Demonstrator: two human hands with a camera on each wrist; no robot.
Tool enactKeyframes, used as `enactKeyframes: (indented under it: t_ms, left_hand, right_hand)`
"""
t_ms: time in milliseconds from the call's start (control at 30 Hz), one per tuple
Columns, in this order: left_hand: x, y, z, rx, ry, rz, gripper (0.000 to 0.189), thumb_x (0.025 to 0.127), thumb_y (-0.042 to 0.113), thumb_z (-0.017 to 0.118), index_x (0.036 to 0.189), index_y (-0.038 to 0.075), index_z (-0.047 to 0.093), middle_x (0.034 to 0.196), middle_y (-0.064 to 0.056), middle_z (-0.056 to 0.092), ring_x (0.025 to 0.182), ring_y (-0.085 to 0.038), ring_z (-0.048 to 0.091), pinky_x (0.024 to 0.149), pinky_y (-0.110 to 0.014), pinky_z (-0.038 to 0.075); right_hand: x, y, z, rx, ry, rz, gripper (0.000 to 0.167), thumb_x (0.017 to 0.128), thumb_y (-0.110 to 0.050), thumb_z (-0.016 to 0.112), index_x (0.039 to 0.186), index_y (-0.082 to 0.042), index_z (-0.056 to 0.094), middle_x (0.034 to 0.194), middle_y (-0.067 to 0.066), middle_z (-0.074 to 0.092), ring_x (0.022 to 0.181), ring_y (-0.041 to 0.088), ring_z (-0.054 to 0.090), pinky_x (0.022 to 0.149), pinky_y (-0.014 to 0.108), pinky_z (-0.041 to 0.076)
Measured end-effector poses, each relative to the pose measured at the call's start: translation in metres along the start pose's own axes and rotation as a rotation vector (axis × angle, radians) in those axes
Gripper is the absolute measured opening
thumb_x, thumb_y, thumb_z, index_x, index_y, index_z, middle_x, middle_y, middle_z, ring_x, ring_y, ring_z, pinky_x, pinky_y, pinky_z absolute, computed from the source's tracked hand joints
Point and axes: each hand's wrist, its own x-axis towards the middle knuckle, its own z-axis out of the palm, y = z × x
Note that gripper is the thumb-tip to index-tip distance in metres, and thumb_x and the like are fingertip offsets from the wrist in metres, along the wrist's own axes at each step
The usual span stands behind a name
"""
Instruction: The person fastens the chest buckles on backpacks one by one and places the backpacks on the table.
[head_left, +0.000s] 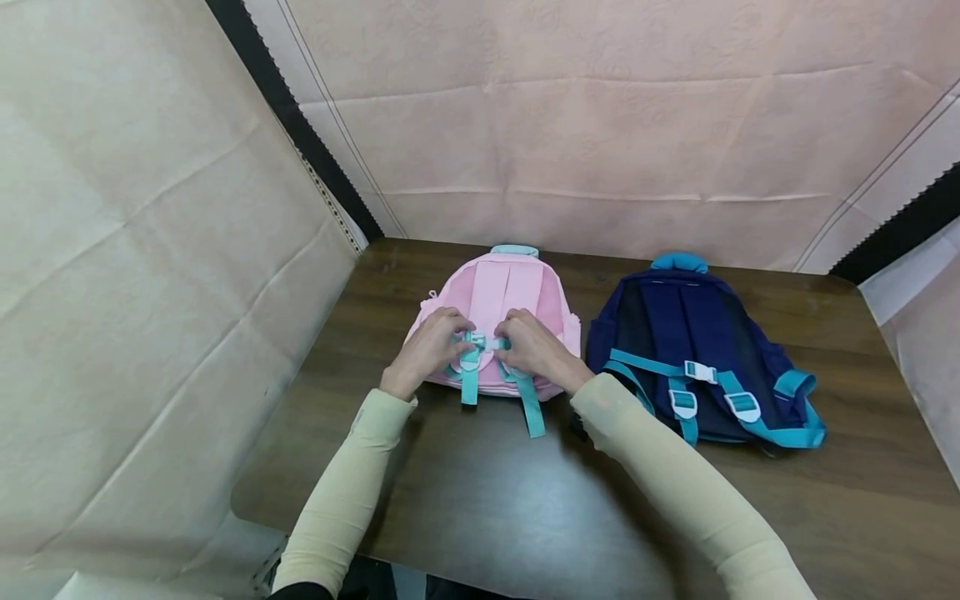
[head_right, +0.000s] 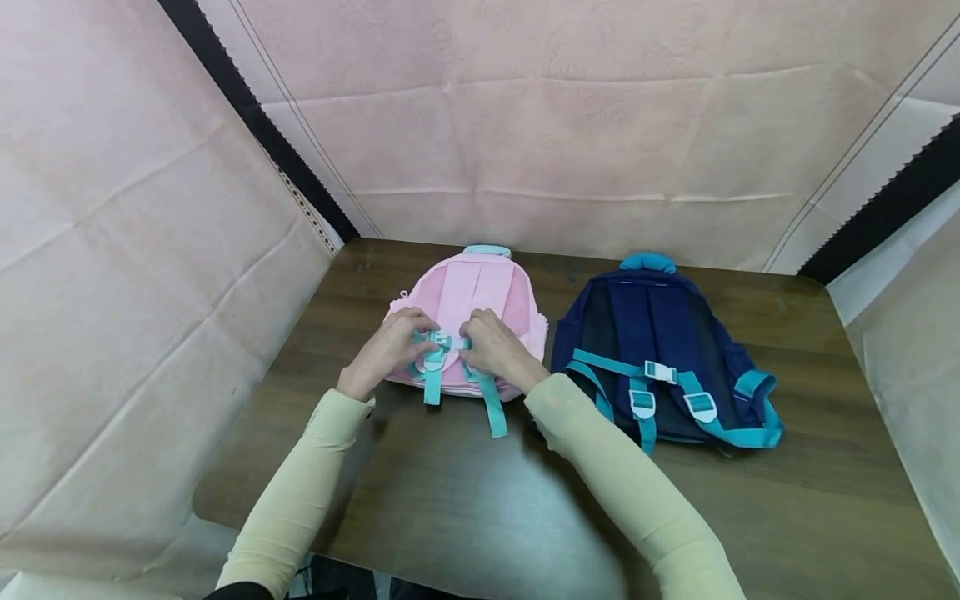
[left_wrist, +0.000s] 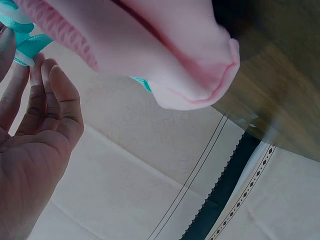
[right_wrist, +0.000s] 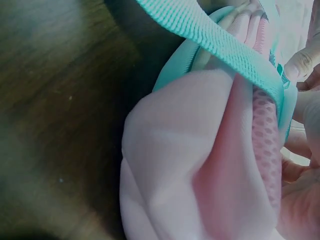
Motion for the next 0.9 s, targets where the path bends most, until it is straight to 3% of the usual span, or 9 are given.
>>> enactKeyframes:
  t_ms: [500, 900]
  left_hand:
    - [-0.001, -0.004, 0.006, -0.071, 0.049, 0.010, 0.028, 0.099, 0.014, 0.082, 0.124, 0.002, 0.079, 0.118, -0.014, 0.074, 0.110, -0.030, 0.067, 0.105, -0.047, 0.059]
    - [-0.002, -0.003, 0.008, -0.094, 0.057, 0.004, 0.028, 0.098, 0.013, 0.082, 0.124, 0.003, 0.079, 0.116, -0.013, 0.074, 0.109, -0.029, 0.067, 0.104, -0.046, 0.059]
  right_hand:
    - [-0.007, 0.010, 0.002, 0.086, 0.071, -0.054, 0.033, 0.097, -0.017, 0.083, 0.126, -0.001, 0.080, 0.120, 0.016, 0.076, 0.108, 0.029, 0.065, 0.104, 0.044, 0.059]
    - [-0.011, 0.017, -0.001, 0.140, 0.147, -0.106, 0.031, 0.097, -0.014, 0.081, 0.124, 0.001, 0.080, 0.117, 0.017, 0.074, 0.104, 0.029, 0.066, 0.097, 0.045, 0.061]
